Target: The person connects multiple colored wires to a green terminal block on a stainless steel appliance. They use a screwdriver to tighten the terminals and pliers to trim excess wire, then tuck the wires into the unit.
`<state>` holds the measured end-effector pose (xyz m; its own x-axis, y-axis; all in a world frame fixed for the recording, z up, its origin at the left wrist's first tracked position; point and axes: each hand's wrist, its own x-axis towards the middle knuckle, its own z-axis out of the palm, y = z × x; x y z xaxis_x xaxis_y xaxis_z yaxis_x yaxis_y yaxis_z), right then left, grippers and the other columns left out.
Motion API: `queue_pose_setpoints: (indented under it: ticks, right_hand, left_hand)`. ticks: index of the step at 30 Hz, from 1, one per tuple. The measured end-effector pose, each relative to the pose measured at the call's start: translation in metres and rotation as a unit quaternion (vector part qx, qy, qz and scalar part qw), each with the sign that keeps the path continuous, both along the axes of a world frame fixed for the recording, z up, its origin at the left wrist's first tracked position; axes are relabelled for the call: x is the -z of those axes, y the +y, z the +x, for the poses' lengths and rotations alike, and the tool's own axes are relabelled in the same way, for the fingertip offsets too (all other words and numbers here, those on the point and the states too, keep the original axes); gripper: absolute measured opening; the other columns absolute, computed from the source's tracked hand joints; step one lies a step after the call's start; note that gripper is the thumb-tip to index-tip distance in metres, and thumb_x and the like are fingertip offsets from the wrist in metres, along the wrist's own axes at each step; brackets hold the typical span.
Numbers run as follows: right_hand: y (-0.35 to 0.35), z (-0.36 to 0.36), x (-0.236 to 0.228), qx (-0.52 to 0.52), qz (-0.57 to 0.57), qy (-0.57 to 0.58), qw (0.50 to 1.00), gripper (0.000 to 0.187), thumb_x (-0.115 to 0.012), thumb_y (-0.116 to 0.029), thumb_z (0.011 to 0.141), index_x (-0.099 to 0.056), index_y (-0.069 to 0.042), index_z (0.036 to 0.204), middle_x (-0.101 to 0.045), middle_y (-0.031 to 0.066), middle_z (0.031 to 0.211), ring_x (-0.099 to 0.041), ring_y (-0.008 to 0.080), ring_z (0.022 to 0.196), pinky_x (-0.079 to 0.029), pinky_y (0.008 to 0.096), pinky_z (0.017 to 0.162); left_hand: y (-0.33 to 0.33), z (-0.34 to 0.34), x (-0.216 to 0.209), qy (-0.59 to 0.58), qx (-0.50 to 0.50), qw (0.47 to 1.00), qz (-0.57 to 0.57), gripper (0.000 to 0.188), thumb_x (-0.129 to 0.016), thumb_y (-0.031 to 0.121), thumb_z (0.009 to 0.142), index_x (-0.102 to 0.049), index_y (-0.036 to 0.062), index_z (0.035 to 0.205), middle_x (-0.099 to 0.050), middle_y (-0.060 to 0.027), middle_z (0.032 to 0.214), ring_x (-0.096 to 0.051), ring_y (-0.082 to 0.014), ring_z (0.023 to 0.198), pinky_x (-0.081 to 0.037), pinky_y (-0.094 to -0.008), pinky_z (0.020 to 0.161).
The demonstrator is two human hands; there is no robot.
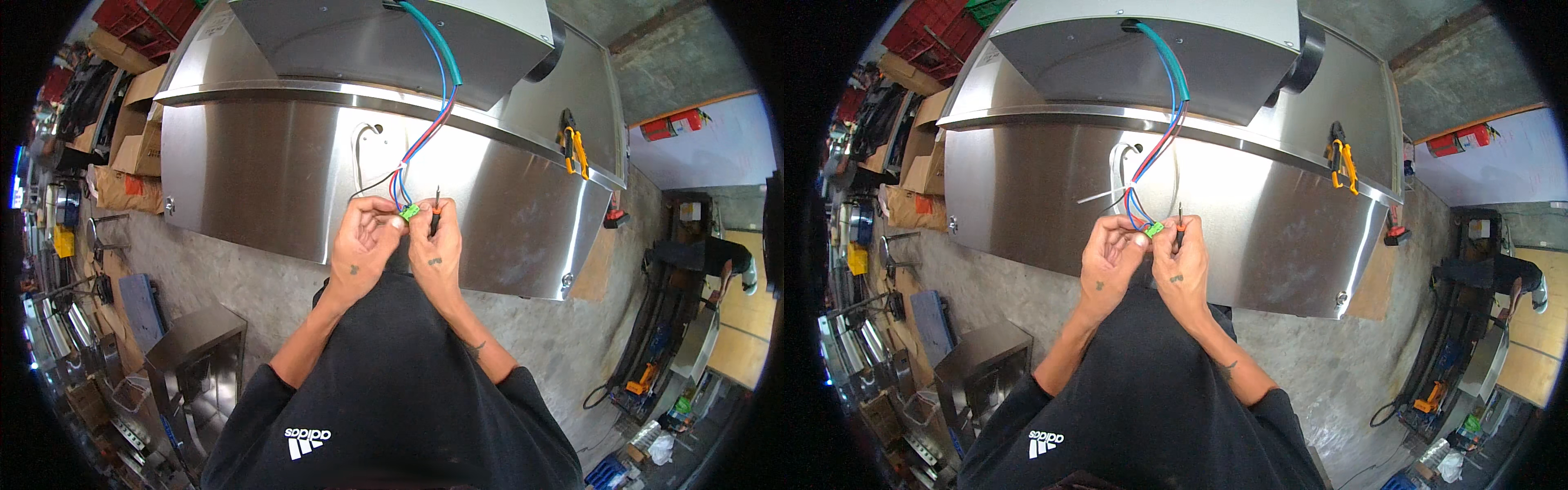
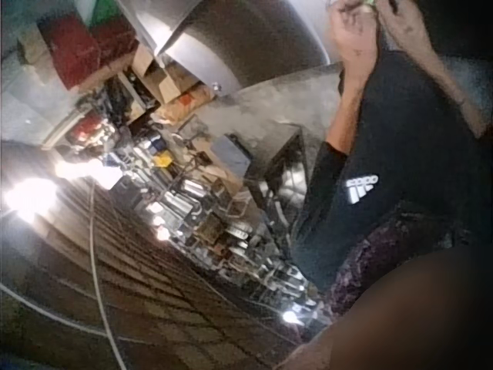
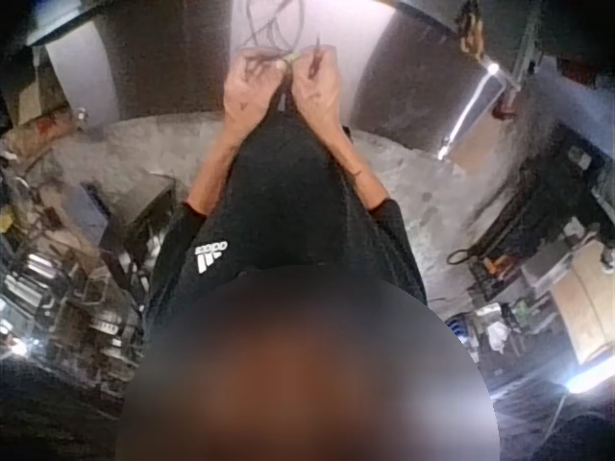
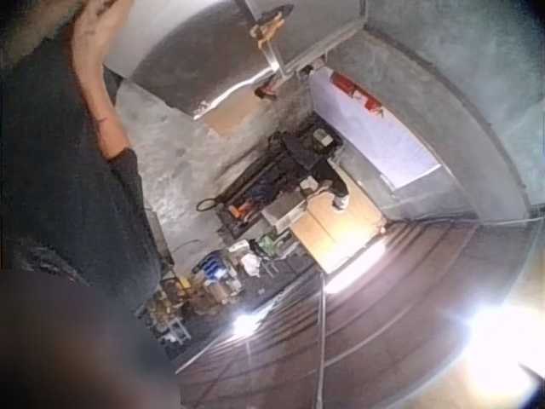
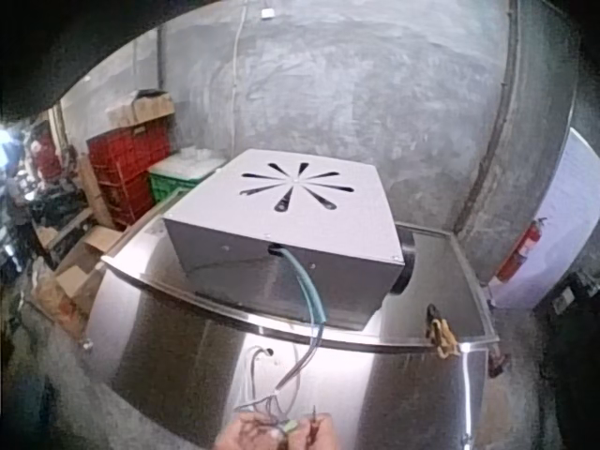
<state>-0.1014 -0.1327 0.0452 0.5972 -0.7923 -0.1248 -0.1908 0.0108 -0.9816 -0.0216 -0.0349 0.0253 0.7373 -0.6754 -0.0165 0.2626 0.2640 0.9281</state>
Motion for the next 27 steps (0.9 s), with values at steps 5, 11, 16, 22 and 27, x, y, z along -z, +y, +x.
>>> queue_pose_setpoints:
  ticks: [5,11,16,22,27]
  right_hand:
    - [0.001,0.0,0.009,-0.008,0.005,-0.006,1.0,0.024,-0.05,-0.02,0.112,-0.056,0.003,0.11,-0.065,0.0106,0.09,-0.063,0.0142,0.081,-0.052,0.0327,0.071]
    - [0.0,-0.001,-0.004,-0.068,0.024,0.017,0.997,0.03,-0.048,-0.028,0.114,-0.059,0.0,0.114,-0.065,0.0079,0.091,-0.06,0.0118,0.084,-0.05,0.0321,0.074]
    - [0.001,-0.003,-0.001,-0.069,0.013,-0.008,0.998,0.035,-0.046,-0.029,0.114,-0.062,0.0,0.126,-0.067,0.0114,0.104,-0.059,0.0139,0.088,-0.05,0.0326,0.08]
    - [-0.022,-0.024,-0.017,-0.156,-0.214,0.045,0.963,0.027,-0.053,-0.01,0.107,-0.06,0.007,0.128,-0.065,0.0219,0.111,-0.065,0.0323,0.09,-0.051,0.0421,0.082]
    - [-0.016,-0.027,-0.017,-0.149,-0.292,-0.011,0.945,0.023,-0.064,0.0,0.1,-0.065,0.003,0.122,-0.064,0.0161,0.098,-0.064,0.028,0.087,-0.053,0.0372,0.078]
  left_hand:
    - [0.001,-0.001,0.009,-0.166,0.008,0.986,0.005,0.047,-0.073,-0.01,0.092,-0.052,-0.0023,0.133,-0.062,-0.0161,0.126,-0.07,-0.019,0.107,-0.059,-0.0323,0.094]
    - [0.005,0.003,0.012,-0.307,-0.047,0.947,0.086,0.046,-0.074,-0.008,0.09,-0.057,-0.0045,0.132,-0.067,-0.0147,0.118,-0.072,-0.0183,0.104,-0.06,-0.0318,0.093]
    - [0.009,0.009,0.016,-0.239,-0.059,0.966,0.075,0.045,-0.073,-0.01,0.09,-0.057,-0.0073,0.132,-0.068,-0.0134,0.114,-0.071,-0.016,0.1,-0.059,-0.0296,0.09]
    - [0.01,0.013,0.014,-0.201,-0.043,0.977,0.057,0.047,-0.07,-0.014,0.089,-0.053,-0.0089,0.133,-0.063,-0.0137,0.119,-0.064,-0.0152,0.103,-0.056,-0.0291,0.091]
    - [0.007,0.014,0.009,-0.22,-0.033,0.973,0.055,0.046,-0.071,-0.013,0.09,-0.054,-0.0095,0.132,-0.064,-0.0139,0.115,-0.065,-0.0155,0.102,-0.056,-0.0296,0.09]
